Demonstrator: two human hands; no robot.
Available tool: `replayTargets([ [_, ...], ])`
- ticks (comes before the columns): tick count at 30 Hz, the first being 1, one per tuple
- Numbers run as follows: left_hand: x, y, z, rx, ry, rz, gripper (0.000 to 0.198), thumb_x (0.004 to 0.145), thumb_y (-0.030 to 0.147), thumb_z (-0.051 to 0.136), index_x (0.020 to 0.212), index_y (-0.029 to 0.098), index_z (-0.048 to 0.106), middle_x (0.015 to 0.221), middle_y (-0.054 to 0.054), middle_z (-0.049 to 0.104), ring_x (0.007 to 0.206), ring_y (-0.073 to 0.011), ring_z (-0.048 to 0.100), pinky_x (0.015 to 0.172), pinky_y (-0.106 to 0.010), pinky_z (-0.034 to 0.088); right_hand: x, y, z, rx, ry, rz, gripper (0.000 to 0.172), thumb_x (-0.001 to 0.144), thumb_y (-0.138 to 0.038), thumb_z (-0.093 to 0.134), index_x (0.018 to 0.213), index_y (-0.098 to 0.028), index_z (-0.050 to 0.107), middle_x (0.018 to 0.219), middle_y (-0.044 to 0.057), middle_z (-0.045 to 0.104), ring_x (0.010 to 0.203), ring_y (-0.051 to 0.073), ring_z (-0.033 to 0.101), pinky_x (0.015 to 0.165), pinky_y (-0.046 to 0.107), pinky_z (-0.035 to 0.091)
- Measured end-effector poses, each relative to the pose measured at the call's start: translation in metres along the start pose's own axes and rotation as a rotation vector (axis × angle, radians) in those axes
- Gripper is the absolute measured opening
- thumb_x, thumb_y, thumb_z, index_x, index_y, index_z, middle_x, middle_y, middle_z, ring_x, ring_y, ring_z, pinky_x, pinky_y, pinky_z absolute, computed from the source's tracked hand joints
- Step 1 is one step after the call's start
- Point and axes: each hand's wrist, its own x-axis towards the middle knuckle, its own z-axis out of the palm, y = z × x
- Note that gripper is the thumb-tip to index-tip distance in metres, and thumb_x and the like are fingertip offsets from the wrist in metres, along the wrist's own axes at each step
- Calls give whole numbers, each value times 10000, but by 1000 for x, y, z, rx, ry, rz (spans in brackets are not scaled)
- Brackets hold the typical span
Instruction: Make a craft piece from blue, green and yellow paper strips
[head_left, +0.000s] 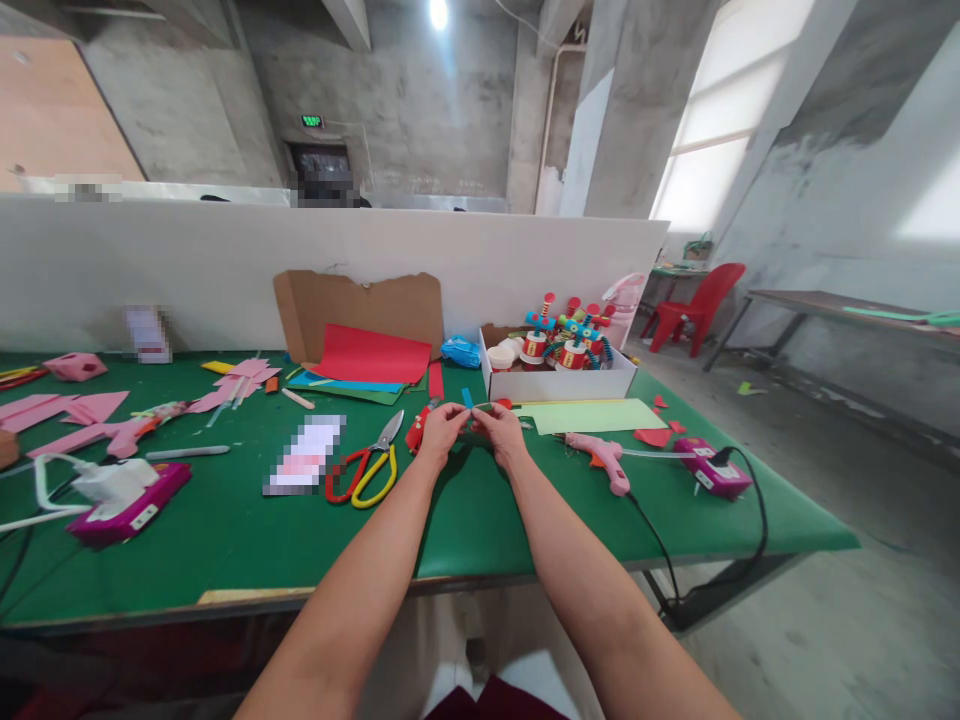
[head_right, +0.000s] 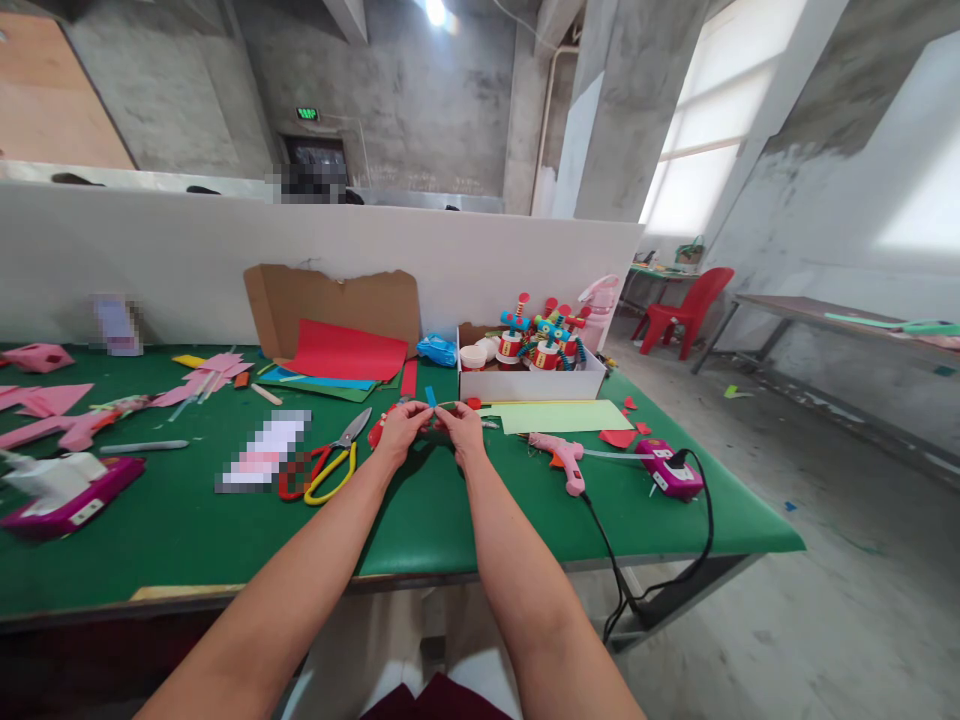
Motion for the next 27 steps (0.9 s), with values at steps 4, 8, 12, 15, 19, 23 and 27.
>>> replayTargets([
  [4, 0, 0, 1, -6, 12, 4, 347, 531, 453, 738, 672, 154, 633, 607, -5, 600, 537, -104, 504, 502, -222, 386, 1, 0, 0, -7, 9, 7, 270, 490, -321, 794, 659, -178, 639, 521, -44, 614, 492, 96, 560, 555, 234, 492],
  [8, 0, 0, 0, 2, 17, -1, 331, 545, 440, 745, 678, 153, 644, 599, -7, 607, 536, -108, 510, 499, -221, 386, 0, 0, 1, -18, 11, 17, 272, 488, -319, 793, 661, -176, 639, 507, -45, 606, 488, 95, 558, 557, 234, 494],
  [12, 0, 1, 0, 10, 25, -16, 299, 549, 419, 739, 639, 155, 633, 582, -3, 596, 541, -112, 511, 504, -226, 391, -2, 0, 2, -58, 12, 18, 285, 490, -337, 794, 671, -182, 640, 470, -62, 574, 449, 92, 531, 512, 229, 478],
  [15, 0, 1, -1, -3, 24, -27, 300, 540, 415, 740, 638, 153, 634, 581, 0, 596, 534, -108, 506, 500, -224, 384, -2, -1, 2, -70, 15, 1, 291, 490, -339, 803, 665, -181, 633, 465, -63, 570, 449, 91, 532, 504, 219, 469],
  [19, 0, 3, -2, -43, 14, -48, 331, 511, 431, 757, 639, 152, 632, 551, 12, 581, 512, -101, 494, 498, -224, 376, -2, -5, 3, 9, 45, 53, 280, 591, -405, 768, 665, -182, 615, 526, -33, 608, 471, 103, 557, 518, 234, 493],
  [23, 0, 5, -2, -82, 0, -61, 360, 482, 439, 775, 639, 150, 627, 539, 19, 576, 504, -95, 491, 504, -224, 382, 1, -6, 2, 139, 91, 158, 273, 735, -431, 663, 652, -183, 585, 555, 4, 630, 478, 110, 572, 522, 243, 509],
  [27, 0, 3, -1, -97, 2, -60, 371, 480, 445, 776, 656, 151, 633, 558, 12, 596, 504, -95, 503, 508, -228, 393, 3, -1, 0, 140, 38, 156, 182, 683, -295, 725, 648, -185, 584, 562, -17, 632, 492, 86, 576, 550, 214, 509],
])
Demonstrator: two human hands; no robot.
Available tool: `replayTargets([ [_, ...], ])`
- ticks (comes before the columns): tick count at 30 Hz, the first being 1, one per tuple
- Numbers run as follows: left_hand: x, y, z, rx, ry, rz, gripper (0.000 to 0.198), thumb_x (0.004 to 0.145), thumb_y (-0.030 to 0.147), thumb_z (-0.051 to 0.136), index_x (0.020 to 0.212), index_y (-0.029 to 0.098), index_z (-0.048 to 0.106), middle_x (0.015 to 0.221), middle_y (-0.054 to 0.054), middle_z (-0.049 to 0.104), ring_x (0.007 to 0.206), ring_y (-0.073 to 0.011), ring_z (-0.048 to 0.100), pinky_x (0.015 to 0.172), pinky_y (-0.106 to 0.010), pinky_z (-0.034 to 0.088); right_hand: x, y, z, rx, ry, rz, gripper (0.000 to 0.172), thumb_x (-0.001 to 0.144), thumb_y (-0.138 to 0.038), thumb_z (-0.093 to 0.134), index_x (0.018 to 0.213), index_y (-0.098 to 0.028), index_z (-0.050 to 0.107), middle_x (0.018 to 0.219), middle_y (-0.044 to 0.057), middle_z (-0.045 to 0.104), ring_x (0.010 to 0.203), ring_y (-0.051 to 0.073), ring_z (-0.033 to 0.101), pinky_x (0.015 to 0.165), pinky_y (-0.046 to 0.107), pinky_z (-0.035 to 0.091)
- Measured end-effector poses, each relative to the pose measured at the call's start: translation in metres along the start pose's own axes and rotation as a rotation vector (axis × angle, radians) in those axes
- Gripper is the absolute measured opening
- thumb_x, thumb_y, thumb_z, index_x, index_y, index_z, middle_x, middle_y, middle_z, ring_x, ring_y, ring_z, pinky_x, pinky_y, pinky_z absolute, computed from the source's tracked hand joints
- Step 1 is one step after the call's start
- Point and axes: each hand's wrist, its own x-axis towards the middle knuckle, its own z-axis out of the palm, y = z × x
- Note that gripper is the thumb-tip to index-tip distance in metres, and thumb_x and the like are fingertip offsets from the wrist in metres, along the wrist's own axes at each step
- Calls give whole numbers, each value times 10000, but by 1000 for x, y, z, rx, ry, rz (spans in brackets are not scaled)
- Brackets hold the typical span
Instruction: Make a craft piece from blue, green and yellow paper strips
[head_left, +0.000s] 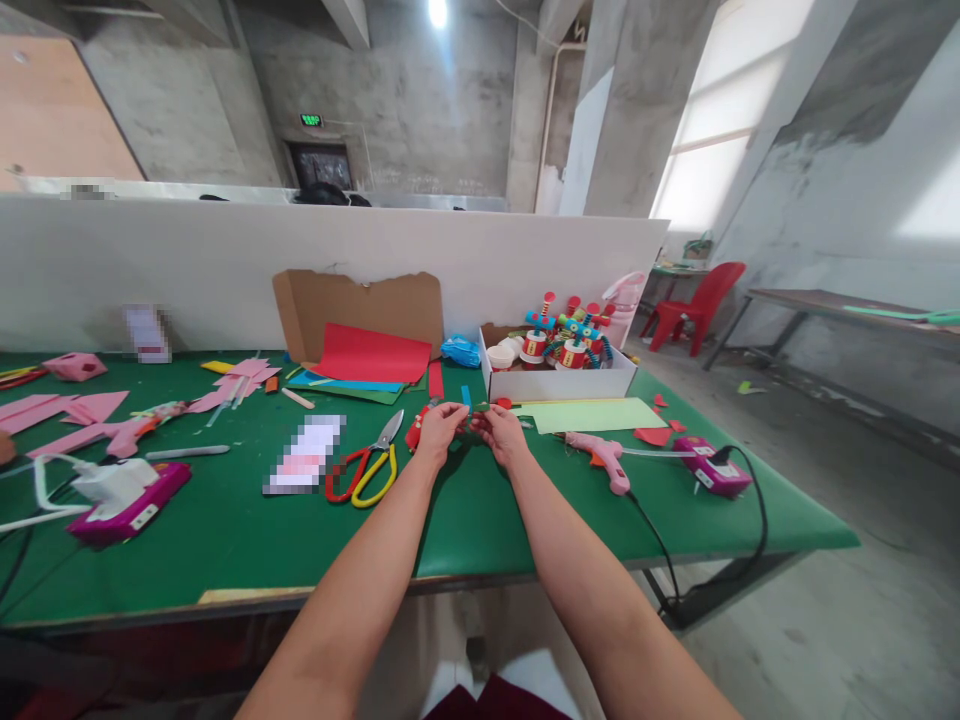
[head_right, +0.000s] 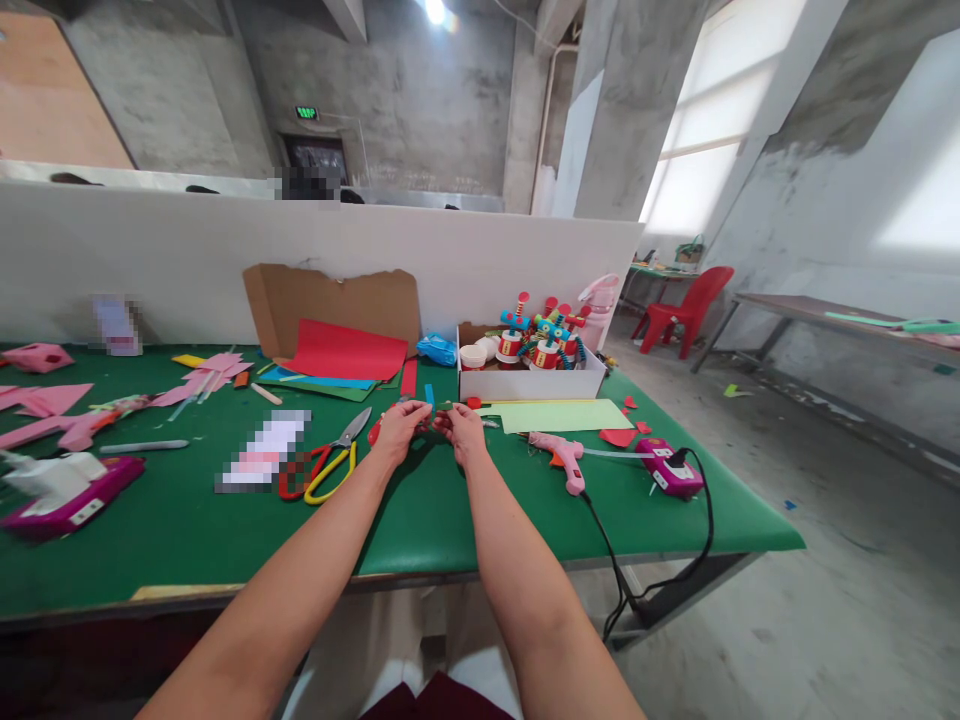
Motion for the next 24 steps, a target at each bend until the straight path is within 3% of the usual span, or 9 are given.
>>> replayTargets([
  [8, 4, -4, -2, 12, -3, 4, 386, 474, 449, 783, 660, 141, 643, 557, -4, 623, 485, -94, 516, 494, -220, 383, -1, 4, 0, -25, -107, -35, 277, 520, -279, 814, 686, -173, 619, 543, -39, 628, 510, 78, 586, 587, 207, 515],
  [24, 3, -6, 1, 1, 21, 4, 284, 533, 381, 767, 649, 145, 658, 548, -5, 615, 479, -90, 503, 477, -215, 382, -4, 5, 2, -66, -93, -113, 300, 495, -327, 824, 664, -176, 627, 556, -34, 633, 527, 98, 588, 604, 244, 522],
])
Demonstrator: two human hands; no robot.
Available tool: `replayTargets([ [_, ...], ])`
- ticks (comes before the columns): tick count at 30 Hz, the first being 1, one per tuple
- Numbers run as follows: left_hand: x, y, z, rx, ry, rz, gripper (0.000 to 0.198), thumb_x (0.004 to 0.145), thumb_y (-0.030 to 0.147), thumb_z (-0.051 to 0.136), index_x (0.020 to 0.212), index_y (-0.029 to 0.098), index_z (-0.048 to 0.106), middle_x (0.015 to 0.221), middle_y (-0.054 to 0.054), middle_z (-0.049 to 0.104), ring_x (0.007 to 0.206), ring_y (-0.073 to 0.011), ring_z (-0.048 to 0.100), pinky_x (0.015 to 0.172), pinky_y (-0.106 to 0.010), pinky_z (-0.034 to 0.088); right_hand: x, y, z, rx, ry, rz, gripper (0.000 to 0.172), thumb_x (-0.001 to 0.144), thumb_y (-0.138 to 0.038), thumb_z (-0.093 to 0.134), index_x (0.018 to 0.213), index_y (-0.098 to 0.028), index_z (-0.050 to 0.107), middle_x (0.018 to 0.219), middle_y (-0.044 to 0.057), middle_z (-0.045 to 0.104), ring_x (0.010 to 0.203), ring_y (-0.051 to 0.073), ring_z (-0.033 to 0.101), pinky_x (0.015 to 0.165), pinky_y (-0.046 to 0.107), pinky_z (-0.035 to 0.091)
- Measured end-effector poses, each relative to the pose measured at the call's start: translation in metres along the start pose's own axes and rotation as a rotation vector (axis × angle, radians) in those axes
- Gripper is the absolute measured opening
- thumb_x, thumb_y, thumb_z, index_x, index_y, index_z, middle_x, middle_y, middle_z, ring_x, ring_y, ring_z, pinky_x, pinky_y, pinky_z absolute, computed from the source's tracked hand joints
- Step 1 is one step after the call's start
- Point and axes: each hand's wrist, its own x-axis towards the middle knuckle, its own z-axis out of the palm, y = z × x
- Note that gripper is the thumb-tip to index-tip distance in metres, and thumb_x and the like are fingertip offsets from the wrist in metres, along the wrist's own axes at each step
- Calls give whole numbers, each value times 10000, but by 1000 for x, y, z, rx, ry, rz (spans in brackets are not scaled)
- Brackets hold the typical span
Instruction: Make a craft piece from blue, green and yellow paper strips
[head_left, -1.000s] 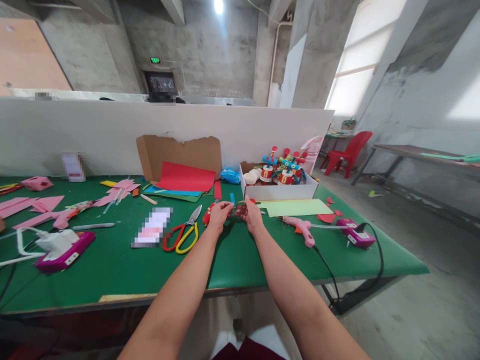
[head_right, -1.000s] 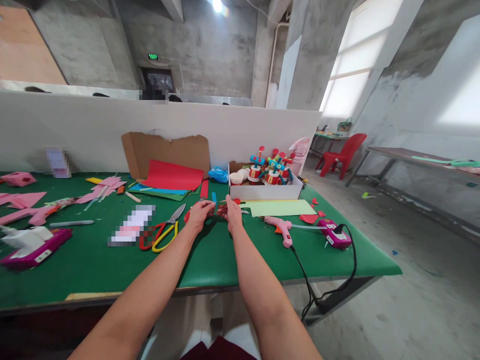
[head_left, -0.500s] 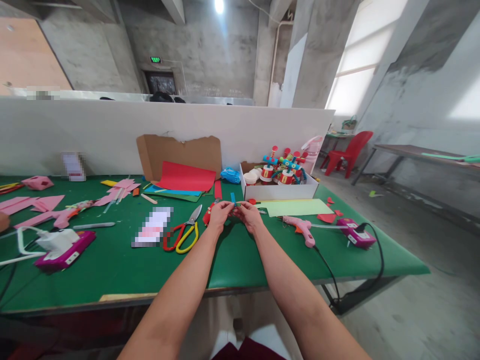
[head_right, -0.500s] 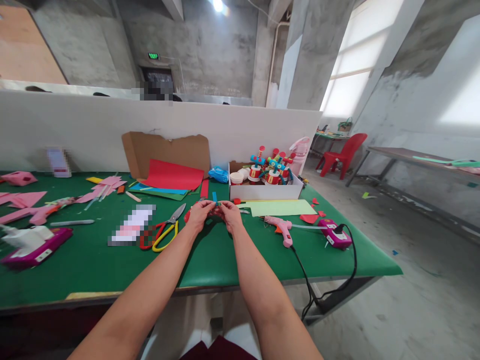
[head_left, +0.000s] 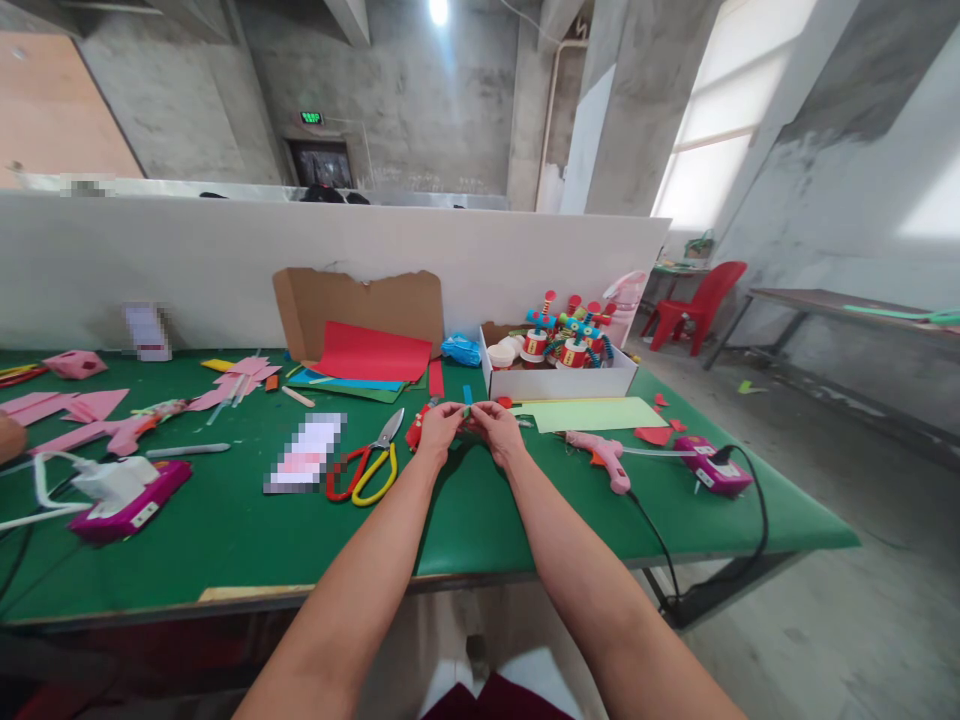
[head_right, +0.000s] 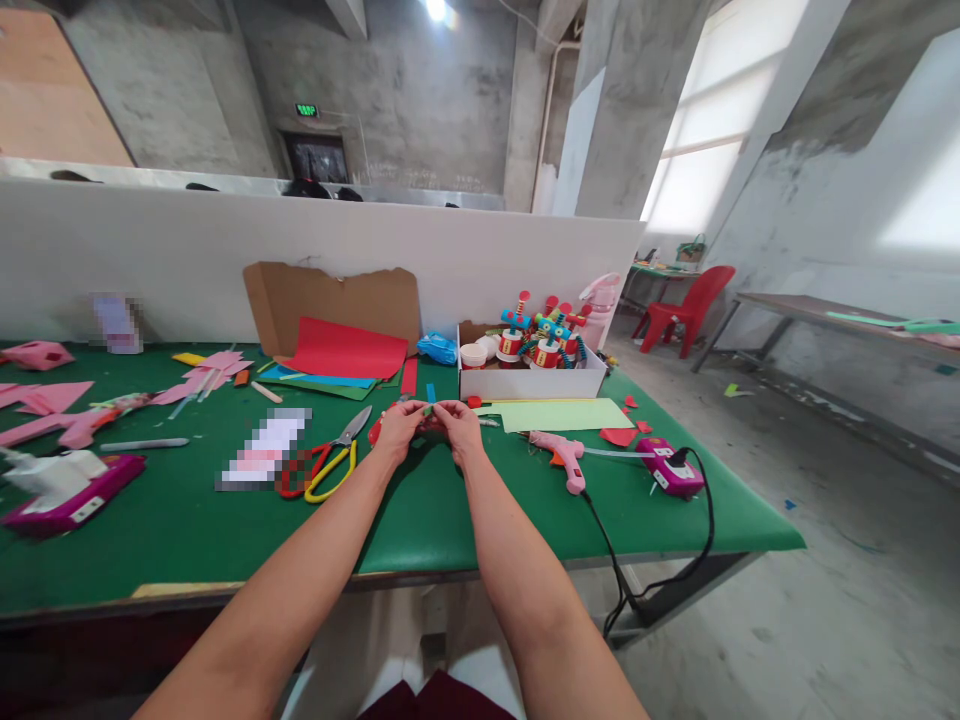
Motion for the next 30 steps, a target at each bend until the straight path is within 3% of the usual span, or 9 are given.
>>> replayTargets([
  [9, -2, 2, 0, 29, -41, 5, 325, 539, 418, 771, 679, 139, 681, 555, -11, 614, 483, -91, 491, 479, -220, 382, 2, 0, -2, -29, 70, -12, 259, 509, -307, 803, 693, -179, 673, 545, -51, 628, 498, 79, 553, 589, 228, 509],
  [16, -7, 8, 3, -13, 18, -33, 453, 602, 585, 682, 693, 144, 645, 582, -13, 594, 508, -102, 513, 482, -225, 402, 6, -1, -3, 52, 183, -15, 227, 506, -267, 803, 661, -182, 661, 519, -60, 611, 512, 86, 565, 613, 238, 529],
  [21, -6, 6, 2, 89, -44, 25, 409, 492, 473, 779, 668, 151, 598, 558, 23, 567, 496, -85, 489, 469, -204, 379, 5, 1, -3, 47, 132, 25, 224, 513, -261, 813, 645, -170, 657, 518, -44, 621, 498, 90, 567, 577, 230, 520],
  [26, -2, 3, -1, 103, -41, 42, 341, 517, 432, 748, 631, 161, 576, 525, 32, 548, 470, -83, 472, 458, -209, 360, 2, -5, -1, 84, 98, 115, 198, 592, -290, 793, 628, -157, 652, 508, -24, 618, 473, 75, 563, 527, 198, 506],
  [30, -2, 2, -1, 101, -45, 44, 328, 520, 426, 736, 629, 163, 574, 522, 31, 547, 479, -89, 476, 465, -212, 357, 0, -8, -1, 60, 93, 101, 235, 600, -335, 791, 618, -148, 650, 512, -23, 613, 460, 65, 549, 510, 188, 498],
])
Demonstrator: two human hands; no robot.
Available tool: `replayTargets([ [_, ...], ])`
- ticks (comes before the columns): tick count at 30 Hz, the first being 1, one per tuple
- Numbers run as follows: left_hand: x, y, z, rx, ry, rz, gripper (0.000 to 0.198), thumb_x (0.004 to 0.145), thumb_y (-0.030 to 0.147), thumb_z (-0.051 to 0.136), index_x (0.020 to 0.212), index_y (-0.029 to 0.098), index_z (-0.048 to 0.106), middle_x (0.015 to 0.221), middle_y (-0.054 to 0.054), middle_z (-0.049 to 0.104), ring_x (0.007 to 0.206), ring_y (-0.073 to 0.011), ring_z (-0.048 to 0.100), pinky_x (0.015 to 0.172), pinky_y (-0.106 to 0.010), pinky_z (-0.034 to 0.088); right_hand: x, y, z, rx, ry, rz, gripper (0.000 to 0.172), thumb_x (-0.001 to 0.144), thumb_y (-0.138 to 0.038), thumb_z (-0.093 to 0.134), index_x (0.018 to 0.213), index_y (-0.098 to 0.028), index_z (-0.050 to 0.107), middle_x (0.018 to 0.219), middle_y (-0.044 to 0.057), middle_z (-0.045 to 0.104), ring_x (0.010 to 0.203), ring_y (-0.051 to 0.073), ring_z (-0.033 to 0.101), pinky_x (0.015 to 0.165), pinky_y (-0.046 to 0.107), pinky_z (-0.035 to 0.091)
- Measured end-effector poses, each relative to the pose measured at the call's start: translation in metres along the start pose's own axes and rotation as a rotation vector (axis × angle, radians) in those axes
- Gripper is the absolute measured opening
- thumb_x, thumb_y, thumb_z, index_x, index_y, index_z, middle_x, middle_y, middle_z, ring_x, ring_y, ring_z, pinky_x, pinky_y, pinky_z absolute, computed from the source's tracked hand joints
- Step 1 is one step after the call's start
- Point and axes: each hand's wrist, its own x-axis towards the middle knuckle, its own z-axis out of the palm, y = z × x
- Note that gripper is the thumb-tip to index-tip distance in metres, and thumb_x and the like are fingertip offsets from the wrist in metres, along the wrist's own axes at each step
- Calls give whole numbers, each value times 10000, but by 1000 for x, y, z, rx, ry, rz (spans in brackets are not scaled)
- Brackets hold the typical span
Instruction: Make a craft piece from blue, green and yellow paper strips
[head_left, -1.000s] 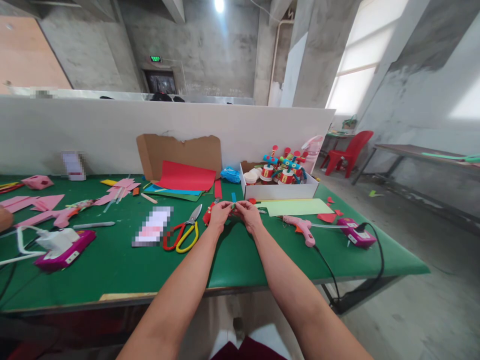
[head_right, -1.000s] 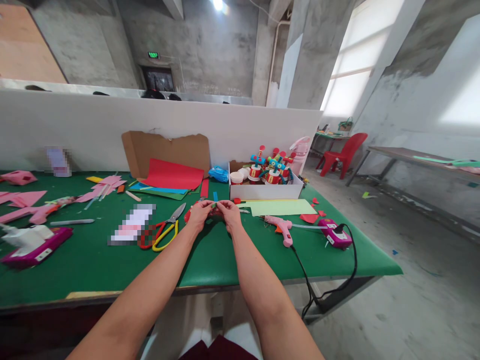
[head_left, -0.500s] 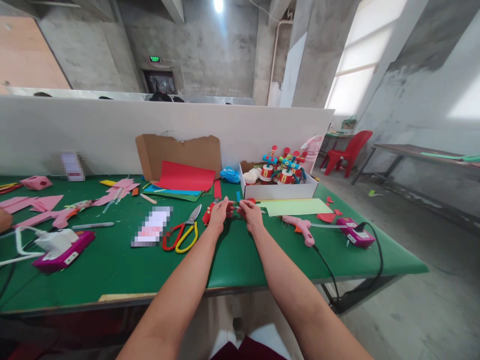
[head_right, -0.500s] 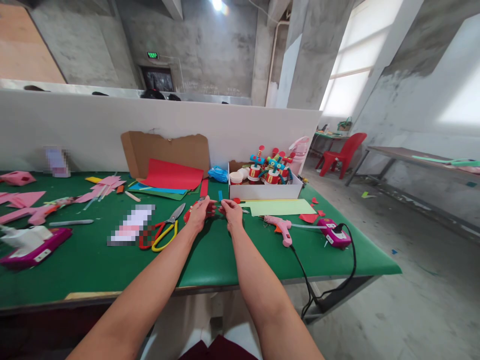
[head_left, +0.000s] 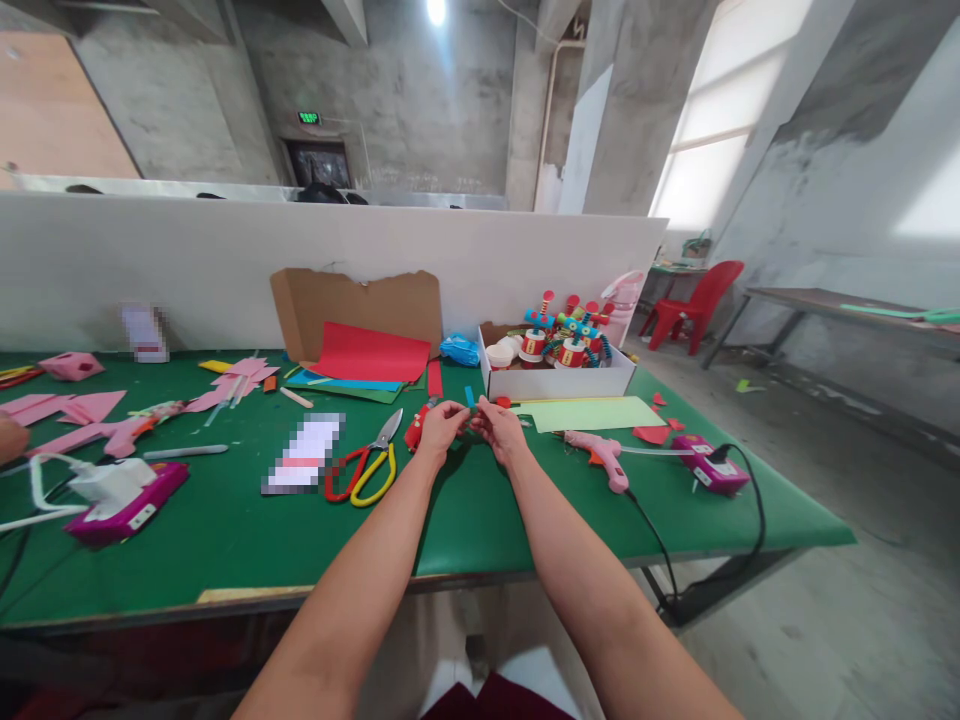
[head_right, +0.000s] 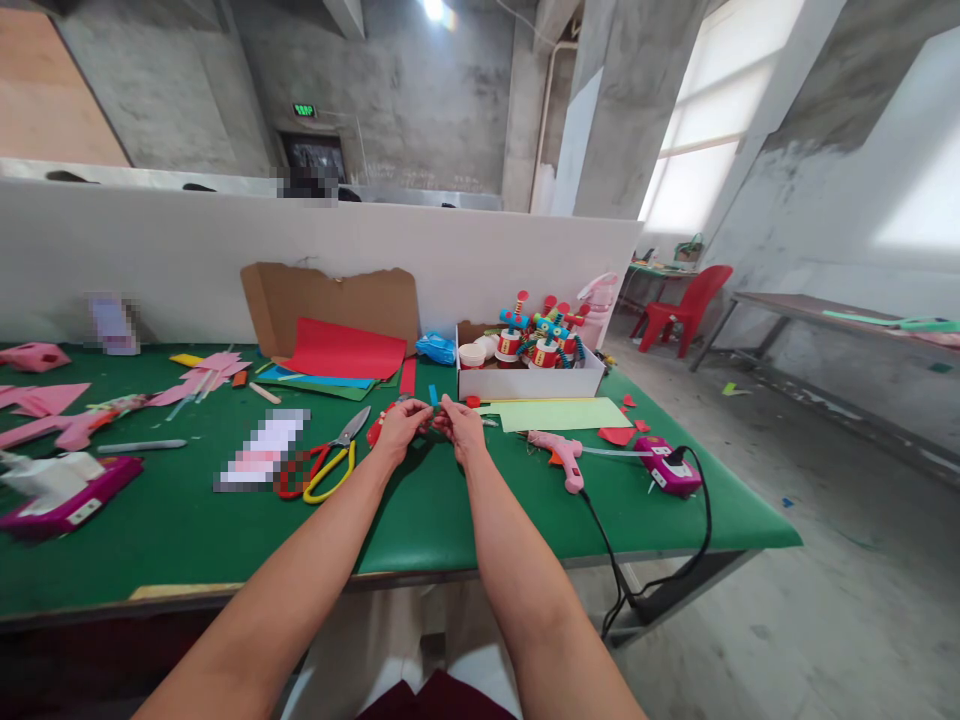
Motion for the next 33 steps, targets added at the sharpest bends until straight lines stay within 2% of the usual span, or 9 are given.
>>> replayTargets([
  [5, -1, 0, 0, 21, -5, -2, 326, 524, 427, 729, 643, 159, 586, 543, 26, 553, 491, -90, 473, 478, -217, 359, 3, 4, -4, -105, -51, -65, 247, 513, -267, 831, 648, -148, 662, 518, -34, 618, 468, 67, 544, 525, 194, 490],
  [12, 0, 0, 0, 2, -13, 9, 330, 545, 446, 723, 627, 158, 585, 544, 20, 554, 520, -101, 488, 490, -220, 375, 7, 4, -6, -40, -50, 28, 216, 519, -218, 822, 597, -158, 630, 474, -39, 591, 453, 75, 535, 523, 210, 502],
  [23, -2, 6, -1, -33, 54, 47, 329, 558, 451, 730, 608, 166, 574, 517, 29, 539, 497, -95, 475, 486, -221, 369, 2, 2, -4, -48, -77, 52, 228, 548, -205, 811, 625, -161, 601, 534, -22, 632, 467, 85, 565, 530, 222, 524],
  [28, -3, 8, -1, -99, 85, -5, 343, 604, 478, 703, 681, 170, 574, 536, 30, 553, 491, -98, 492, 498, -227, 395, 4, 2, -4, -18, -42, 50, 242, 567, -216, 801, 647, -181, 575, 521, -42, 616, 478, 90, 588, 509, 201, 515],
  [33, -4, 5, 2, -76, -5, -51, 378, 579, 479, 729, 726, 158, 595, 590, 17, 580, 499, -87, 503, 478, -208, 390, 6, 3, -5, 43, 1, -20, 254, 533, -214, 810, 628, -183, 577, 482, -74, 572, 462, 67, 549, 516, 180, 500],
])
